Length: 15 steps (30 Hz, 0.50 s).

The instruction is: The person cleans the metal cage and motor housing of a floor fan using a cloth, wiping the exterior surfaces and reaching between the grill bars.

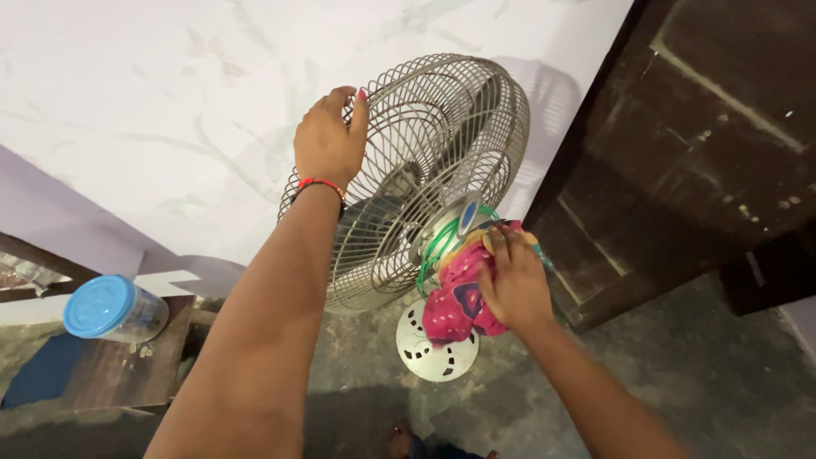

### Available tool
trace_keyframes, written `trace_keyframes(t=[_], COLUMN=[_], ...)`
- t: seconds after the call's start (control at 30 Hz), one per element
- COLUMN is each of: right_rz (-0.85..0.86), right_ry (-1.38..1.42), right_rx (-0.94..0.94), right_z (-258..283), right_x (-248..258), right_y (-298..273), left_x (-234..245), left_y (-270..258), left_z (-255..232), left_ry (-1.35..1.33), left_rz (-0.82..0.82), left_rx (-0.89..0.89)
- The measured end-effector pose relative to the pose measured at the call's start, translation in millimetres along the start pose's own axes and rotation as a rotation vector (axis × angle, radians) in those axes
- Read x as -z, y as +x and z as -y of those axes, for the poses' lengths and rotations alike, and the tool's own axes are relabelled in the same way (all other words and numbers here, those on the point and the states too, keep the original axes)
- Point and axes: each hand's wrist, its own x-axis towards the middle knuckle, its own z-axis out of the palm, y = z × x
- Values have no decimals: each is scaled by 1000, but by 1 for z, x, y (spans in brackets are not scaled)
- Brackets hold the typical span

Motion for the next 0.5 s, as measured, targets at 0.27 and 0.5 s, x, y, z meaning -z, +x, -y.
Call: trace_keyframes(t=[0.27,0.5], right_rz=[50,227], right_ry=[-297,-245], right_rx=[218,475], right_z=[28,-6], right_x=[4,-10], right_y=[-23,-81], left_x=[4,4], left_y=[-1,-1], left_z=[-6,-6], left_ry=[-15,-25], left_rz=[45,48], left_rx=[65,57])
